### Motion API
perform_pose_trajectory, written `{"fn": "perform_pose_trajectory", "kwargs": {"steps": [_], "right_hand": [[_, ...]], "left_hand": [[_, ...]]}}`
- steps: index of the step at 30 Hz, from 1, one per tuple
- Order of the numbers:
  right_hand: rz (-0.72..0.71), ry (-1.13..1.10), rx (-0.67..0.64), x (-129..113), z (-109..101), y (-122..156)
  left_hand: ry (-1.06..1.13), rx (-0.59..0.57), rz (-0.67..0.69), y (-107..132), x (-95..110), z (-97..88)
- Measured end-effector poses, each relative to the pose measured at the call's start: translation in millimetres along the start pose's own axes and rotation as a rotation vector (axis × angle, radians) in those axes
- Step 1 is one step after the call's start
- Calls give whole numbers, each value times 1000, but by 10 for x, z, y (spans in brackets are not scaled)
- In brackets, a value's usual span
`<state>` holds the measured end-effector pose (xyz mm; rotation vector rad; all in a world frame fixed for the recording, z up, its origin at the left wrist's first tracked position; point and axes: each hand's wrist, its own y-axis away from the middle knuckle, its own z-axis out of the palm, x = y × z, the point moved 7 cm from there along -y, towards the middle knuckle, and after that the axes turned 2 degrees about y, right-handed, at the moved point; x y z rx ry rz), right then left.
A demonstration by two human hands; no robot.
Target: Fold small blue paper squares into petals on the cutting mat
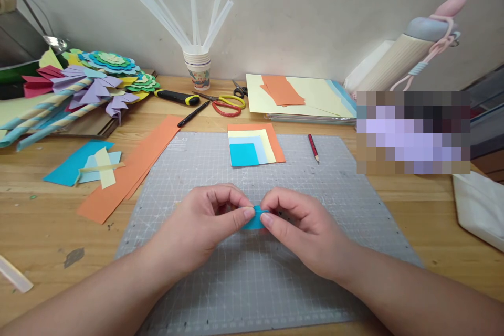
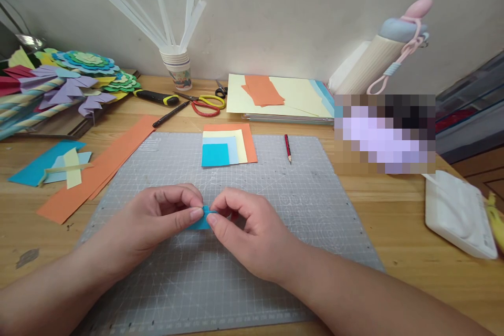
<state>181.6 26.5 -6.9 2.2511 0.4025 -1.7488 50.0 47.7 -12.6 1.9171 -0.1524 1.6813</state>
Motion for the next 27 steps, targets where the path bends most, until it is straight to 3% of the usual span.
{"fn": "perform_pose_trajectory", "kwargs": {"steps": [8, 16, 27], "right_hand": [[14, -59, 7, 53, 18, -10], [40, -61, -21, 60, 34, -9], [41, -121, -94, 51, 84, -2]], "left_hand": [[-108, -46, -72, -2, -67, 65], [-194, -88, 7, 14, -22, 98], [-33, -22, 126, -18, 33, -35]]}}
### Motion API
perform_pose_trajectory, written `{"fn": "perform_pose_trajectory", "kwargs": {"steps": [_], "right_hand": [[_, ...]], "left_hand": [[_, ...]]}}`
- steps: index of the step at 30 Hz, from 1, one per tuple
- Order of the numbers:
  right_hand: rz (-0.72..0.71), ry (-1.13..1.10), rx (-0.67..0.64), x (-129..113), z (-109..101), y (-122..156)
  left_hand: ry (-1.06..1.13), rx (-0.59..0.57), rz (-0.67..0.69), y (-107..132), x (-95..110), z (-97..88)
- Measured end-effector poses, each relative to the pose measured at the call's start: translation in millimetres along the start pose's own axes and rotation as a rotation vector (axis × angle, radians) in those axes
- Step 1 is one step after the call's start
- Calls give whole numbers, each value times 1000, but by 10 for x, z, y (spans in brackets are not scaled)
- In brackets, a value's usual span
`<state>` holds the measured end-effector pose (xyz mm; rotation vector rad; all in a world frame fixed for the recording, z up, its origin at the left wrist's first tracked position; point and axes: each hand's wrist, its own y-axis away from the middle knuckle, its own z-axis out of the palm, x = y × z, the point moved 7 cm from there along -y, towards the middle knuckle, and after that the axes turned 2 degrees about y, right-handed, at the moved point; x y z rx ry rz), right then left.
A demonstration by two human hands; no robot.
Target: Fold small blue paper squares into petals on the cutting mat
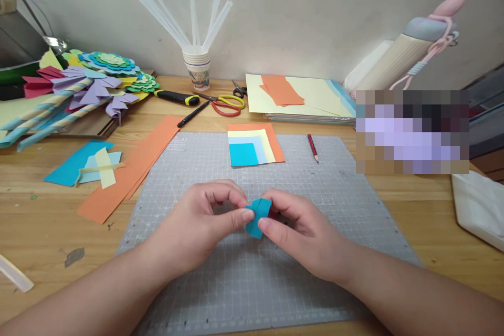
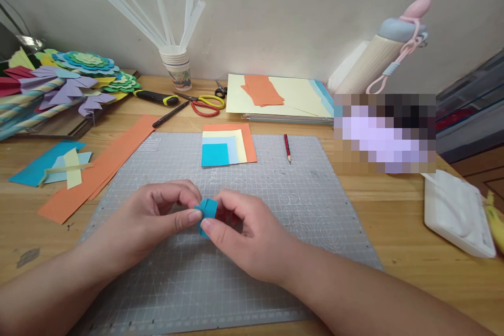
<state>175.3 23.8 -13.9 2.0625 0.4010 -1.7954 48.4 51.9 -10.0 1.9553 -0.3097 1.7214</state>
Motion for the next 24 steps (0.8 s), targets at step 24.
{"fn": "perform_pose_trajectory", "kwargs": {"steps": [24], "right_hand": [[94, -197, 103, 65, -45, -38]], "left_hand": [[-77, -8, -2, 9, 47, 69]]}}
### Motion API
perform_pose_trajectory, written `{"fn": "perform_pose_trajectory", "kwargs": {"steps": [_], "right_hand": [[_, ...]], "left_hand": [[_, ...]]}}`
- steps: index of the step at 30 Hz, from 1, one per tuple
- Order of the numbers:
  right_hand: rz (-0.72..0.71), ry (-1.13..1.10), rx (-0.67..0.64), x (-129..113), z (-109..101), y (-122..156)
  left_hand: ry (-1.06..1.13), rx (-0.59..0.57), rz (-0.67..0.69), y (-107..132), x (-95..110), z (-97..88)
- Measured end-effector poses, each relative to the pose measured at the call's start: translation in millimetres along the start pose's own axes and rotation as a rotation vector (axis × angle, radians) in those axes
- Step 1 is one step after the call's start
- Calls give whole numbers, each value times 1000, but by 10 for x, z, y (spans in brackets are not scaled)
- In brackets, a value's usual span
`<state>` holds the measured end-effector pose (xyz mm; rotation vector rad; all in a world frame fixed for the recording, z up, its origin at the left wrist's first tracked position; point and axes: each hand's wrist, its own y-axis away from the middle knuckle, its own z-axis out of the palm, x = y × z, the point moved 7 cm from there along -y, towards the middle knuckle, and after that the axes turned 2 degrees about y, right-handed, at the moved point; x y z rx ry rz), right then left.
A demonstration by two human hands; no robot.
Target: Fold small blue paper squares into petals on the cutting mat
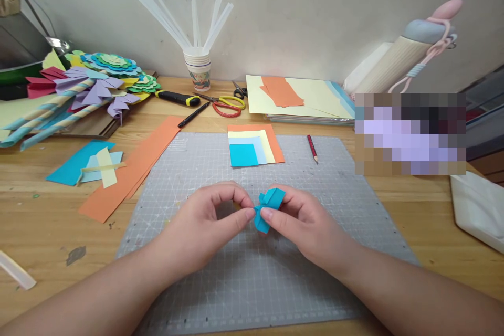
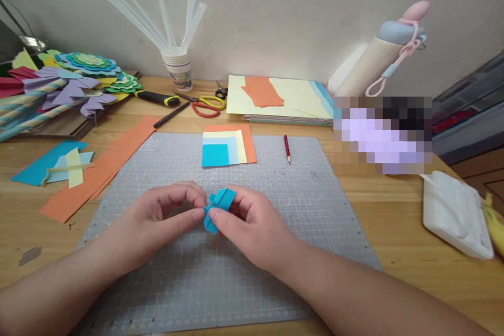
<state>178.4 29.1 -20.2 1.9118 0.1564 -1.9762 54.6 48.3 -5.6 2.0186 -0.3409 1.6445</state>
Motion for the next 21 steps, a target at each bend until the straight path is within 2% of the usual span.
{"fn": "perform_pose_trajectory", "kwargs": {"steps": [6, 13, 21], "right_hand": [[36, -43, 38, -11, -27, 12], [54, -138, -15, 21, -14, -6], [51, -76, -24, 27, 6, 25]], "left_hand": [[92, -37, 23, -4, -26, -4], [183, -50, 1, -14, -89, -2], [188, -46, -54, -22, -95, 20]]}}
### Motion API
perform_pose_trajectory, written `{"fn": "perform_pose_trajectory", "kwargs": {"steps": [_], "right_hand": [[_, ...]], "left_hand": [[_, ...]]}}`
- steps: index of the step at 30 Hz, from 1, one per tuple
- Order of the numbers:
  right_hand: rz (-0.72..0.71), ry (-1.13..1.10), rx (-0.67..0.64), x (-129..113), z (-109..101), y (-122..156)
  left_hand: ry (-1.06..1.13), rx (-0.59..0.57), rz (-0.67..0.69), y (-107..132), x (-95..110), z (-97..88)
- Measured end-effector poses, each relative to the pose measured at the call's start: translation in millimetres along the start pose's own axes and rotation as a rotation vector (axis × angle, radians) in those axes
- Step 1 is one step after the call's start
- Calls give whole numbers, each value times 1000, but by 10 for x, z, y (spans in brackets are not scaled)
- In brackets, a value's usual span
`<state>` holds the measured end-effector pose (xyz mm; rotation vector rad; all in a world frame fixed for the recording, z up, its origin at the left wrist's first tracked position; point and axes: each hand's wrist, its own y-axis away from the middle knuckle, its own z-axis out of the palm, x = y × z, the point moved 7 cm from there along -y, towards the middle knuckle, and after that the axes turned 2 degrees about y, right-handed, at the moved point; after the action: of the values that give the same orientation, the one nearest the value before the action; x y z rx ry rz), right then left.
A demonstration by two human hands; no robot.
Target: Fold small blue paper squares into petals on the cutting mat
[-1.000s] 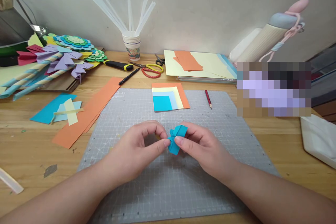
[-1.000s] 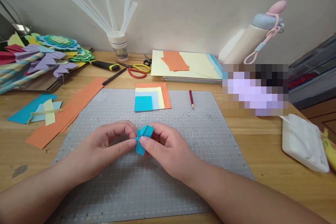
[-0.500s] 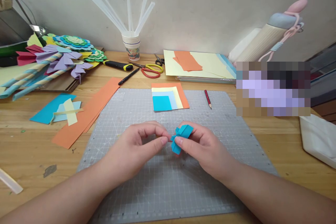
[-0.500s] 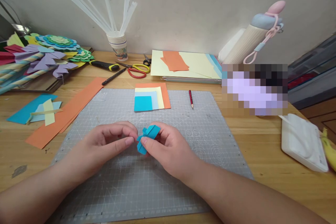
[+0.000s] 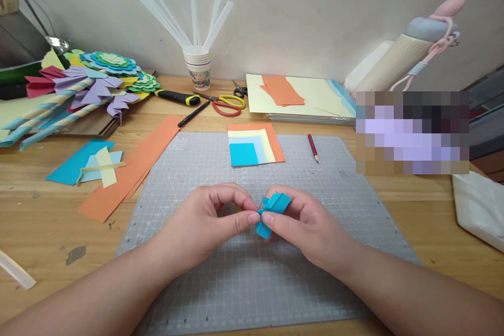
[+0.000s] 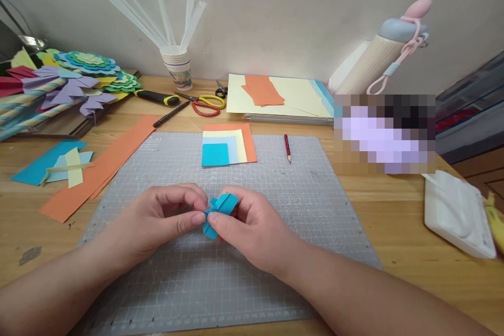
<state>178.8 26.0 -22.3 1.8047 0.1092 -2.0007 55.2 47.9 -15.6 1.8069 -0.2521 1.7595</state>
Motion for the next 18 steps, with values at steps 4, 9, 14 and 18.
{"fn": "perform_pose_trajectory", "kwargs": {"steps": [4, 9, 14, 18], "right_hand": [[-28, 13, -2, -24, 3, -6], [-56, -2, -7, -27, -11, -11], [-51, 56, 0, -12, -23, 12], [-44, 97, 1, -11, -18, 25]], "left_hand": [[55, -17, -17, 8, 0, 9], [114, -52, -33, 4, -11, 27], [85, -30, -41, 0, -48, 9], [30, -21, -45, 10, -49, 1]]}}
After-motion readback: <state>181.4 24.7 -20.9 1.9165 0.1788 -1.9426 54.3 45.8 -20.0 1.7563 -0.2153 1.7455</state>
